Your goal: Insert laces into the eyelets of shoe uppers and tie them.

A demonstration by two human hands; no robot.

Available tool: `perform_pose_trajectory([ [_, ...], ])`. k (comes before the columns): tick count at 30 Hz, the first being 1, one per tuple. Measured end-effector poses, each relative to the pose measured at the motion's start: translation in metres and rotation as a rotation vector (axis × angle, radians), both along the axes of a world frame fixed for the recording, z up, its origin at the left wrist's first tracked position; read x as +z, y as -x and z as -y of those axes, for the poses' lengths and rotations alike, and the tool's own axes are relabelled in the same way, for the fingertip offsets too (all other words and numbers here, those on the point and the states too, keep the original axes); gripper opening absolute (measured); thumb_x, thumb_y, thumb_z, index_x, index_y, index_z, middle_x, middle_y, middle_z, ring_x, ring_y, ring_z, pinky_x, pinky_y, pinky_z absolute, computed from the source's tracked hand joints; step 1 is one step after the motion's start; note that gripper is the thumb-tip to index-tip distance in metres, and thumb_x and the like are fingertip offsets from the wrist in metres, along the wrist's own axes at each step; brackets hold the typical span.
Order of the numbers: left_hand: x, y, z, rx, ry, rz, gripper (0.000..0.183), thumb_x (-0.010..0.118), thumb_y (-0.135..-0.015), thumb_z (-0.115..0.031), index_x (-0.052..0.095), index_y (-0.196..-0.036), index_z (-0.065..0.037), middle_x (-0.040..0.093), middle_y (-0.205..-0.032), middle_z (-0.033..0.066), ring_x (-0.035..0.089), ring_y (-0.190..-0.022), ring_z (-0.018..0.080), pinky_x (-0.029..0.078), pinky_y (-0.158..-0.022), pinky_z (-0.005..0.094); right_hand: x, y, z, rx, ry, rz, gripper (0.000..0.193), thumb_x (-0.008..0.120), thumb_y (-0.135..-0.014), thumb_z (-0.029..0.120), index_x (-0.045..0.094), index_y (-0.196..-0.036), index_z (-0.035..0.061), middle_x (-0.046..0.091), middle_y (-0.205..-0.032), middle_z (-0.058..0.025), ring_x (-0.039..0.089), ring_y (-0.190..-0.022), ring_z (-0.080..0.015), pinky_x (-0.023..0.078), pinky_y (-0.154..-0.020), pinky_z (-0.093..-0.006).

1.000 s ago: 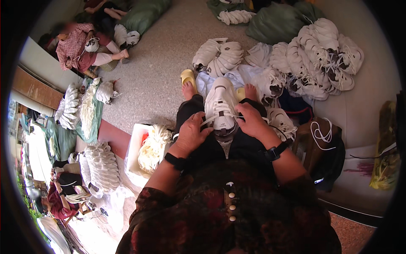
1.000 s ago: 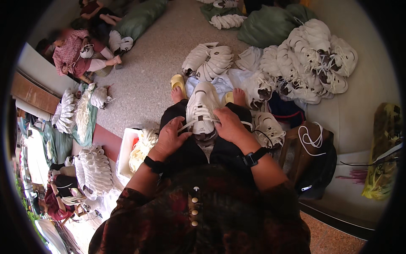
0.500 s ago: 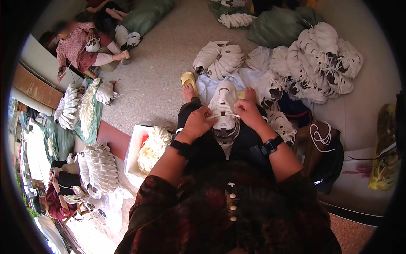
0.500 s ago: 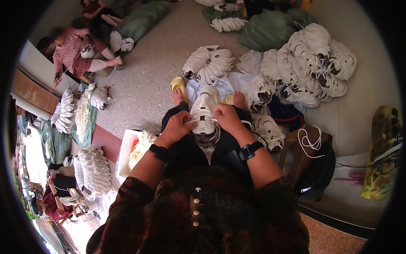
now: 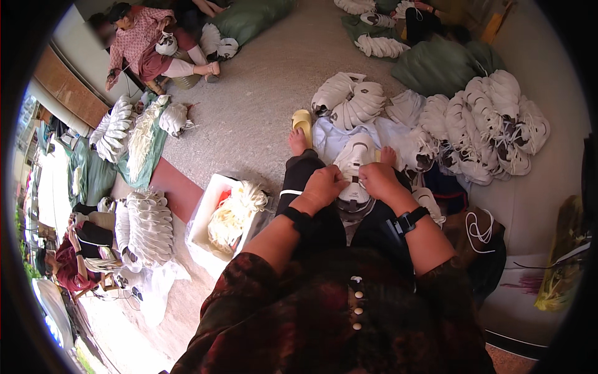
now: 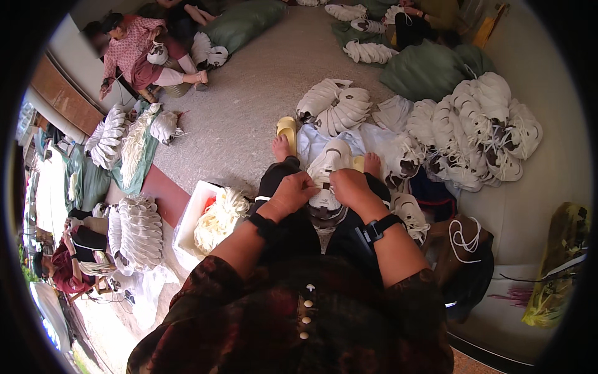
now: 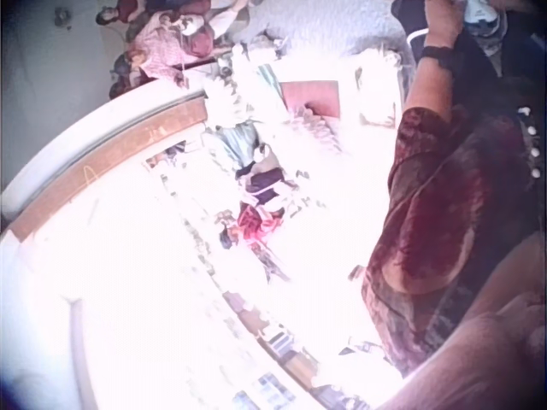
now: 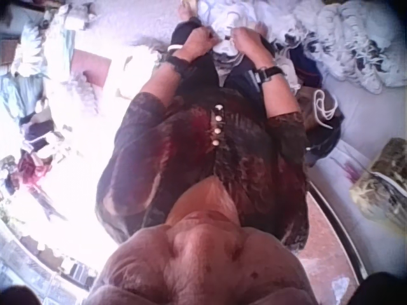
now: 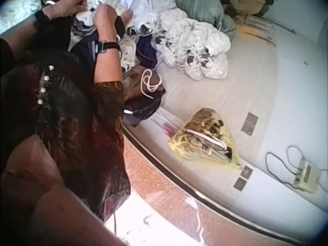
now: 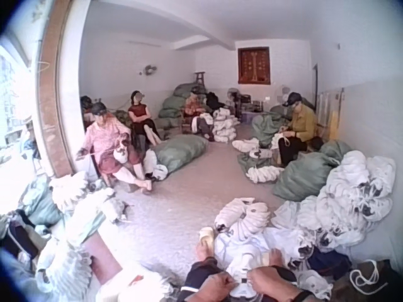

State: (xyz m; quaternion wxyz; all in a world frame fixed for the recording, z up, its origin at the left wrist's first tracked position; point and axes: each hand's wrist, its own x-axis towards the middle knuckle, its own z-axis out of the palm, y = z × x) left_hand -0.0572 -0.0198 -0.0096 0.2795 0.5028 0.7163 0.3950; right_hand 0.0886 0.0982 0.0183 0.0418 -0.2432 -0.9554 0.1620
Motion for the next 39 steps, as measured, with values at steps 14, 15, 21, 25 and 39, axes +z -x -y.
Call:
perform_pose_trajectory([
  [14, 0.012, 0.012, -0.004, -0.114, -0.171, -0.407, 0.012, 0.067, -0.068, -0.015, 0.059, -0.073, -0.007, 0.061, -0.072, 0.0095, 0.061, -0.069, 0.0282, 0.048, -0.062, 0.036, -0.017, 0.004, 0.023, -0.282, -0.2, -0.165, 0.013, 0.056, -0.071, 0.009, 0.051, -0.082, 0.0039, 0.058, -0.061, -0.016, 0.06, -0.058, -0.0337, 0.047, -0.053, -0.0438],
  [15, 0.013, 0.014, -0.007, -0.123, -0.243, -0.512, 0.01, 0.066, -0.067, -0.014, 0.059, -0.072, -0.008, 0.059, -0.072, 0.0087, 0.06, -0.069, 0.0281, 0.048, -0.061, 0.0361, -0.018, 0.003, 0.022, -0.271, -0.198, -0.181, 0.013, 0.056, -0.071, 0.009, 0.051, -0.083, 0.0044, 0.058, -0.061, -0.0164, 0.06, -0.059, -0.0336, 0.047, -0.053, -0.0439],
  [21, 0.018, 0.018, -0.011, -0.228, -0.389, -0.677, 0.004, 0.058, -0.065, -0.009, 0.054, -0.065, -0.008, 0.054, -0.069, 0.0085, 0.06, -0.065, 0.0272, 0.048, -0.058, 0.0355, -0.028, -0.01, 0.008, -0.193, 0.139, -0.429, 0.008, 0.055, -0.069, 0.006, 0.054, -0.077, 0.0045, 0.057, -0.064, -0.0161, 0.06, -0.063, -0.0338, 0.046, -0.056, -0.043],
  [25, 0.016, 0.019, -0.005, -0.206, -0.434, -0.672, 0.004, 0.057, -0.066, -0.009, 0.053, -0.065, -0.008, 0.054, -0.068, 0.0079, 0.059, -0.064, 0.0268, 0.048, -0.058, 0.0358, -0.01, -0.012, 0.004, -0.138, 0.406, -0.294, 0.006, 0.057, -0.066, 0.004, 0.055, -0.07, 0.0016, 0.058, -0.066, -0.0172, 0.058, -0.063, -0.0355, 0.046, -0.058, -0.0405],
  [39, 0.024, 0.026, 0.006, -0.096, -0.534, -0.831, 0.005, 0.056, -0.062, -0.007, 0.053, -0.063, -0.011, 0.051, -0.067, 0.0034, 0.057, -0.066, 0.0224, 0.048, -0.056, 0.033, -0.025, -0.009, 0.004, -0.128, 0.219, -0.236, 0.012, 0.057, -0.069, 0.006, 0.057, -0.08, 0.0019, 0.059, -0.073, -0.019, 0.059, -0.077, -0.0372, 0.045, -0.067, -0.0438],
])
